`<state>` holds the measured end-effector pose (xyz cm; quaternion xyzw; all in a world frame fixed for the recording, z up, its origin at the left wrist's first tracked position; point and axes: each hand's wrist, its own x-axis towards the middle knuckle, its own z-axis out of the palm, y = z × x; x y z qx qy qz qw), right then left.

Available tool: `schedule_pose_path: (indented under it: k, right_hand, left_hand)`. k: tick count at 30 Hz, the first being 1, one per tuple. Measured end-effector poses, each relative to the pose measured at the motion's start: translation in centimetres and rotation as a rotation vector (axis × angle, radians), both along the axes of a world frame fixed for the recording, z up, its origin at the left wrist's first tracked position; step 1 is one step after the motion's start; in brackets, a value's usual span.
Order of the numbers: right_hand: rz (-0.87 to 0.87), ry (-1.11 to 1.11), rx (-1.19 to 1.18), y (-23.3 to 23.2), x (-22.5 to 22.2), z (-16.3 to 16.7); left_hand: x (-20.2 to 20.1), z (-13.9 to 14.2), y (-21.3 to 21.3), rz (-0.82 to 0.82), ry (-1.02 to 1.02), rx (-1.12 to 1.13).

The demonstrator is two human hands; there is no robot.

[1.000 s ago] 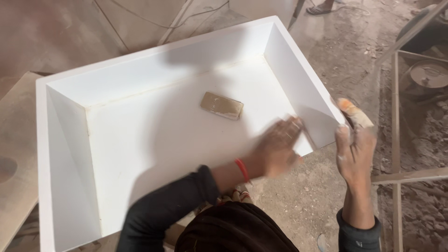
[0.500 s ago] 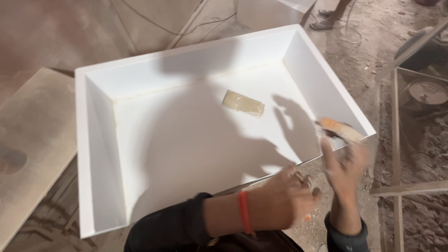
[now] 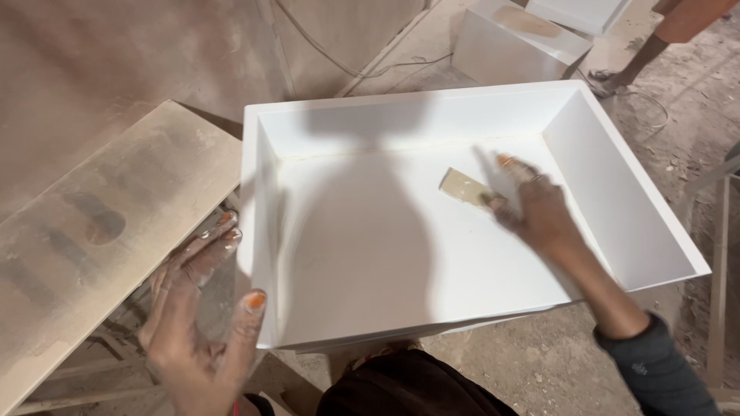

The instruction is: The person sands the interior and edges of a white rectangular wooden tray-like box using a sanding block, working the inner corners and rim surfaces by hand while steadying the box with the other hand. They reposition the box and continue sanding different sections of the interior and edges throughout the clip.

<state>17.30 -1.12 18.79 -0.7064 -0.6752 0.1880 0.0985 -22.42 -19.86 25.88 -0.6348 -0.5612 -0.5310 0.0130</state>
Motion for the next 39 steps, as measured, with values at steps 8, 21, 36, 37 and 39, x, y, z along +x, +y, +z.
schedule_pose_path:
  k: [8, 21, 36, 37, 39]
  right_hand:
    - [-0.003, -0.260, 0.255, 9.6, 5.2, -4.4]
    - [0.576, -0.098, 0.275, 6.5, -12.7, -1.6]
    - [0.126, -0.268, -0.036, 2.2, -3.0, 0.4]
    - [0.074, -0.164, -0.037, 2.4, -2.7, 0.3]
    - [0.098, -0.029, 0.032, 2.8, -2.6, 0.3]
  left_hand:
    - [-0.9, -4.2, 3.4, -0.422, -0.393, -0.287]
    - [1.1, -3.4, 2.9, -0.324, -0.598, -0.318]
    - [1.0, -3.0, 2.6, -0.341, -0.655, -0.352]
    - [1.1, -3.0, 2.6, -0.344, -0.651, -0.329]
    - [1.1, -2.9, 2.4, -0.340, -0.640, -0.293]
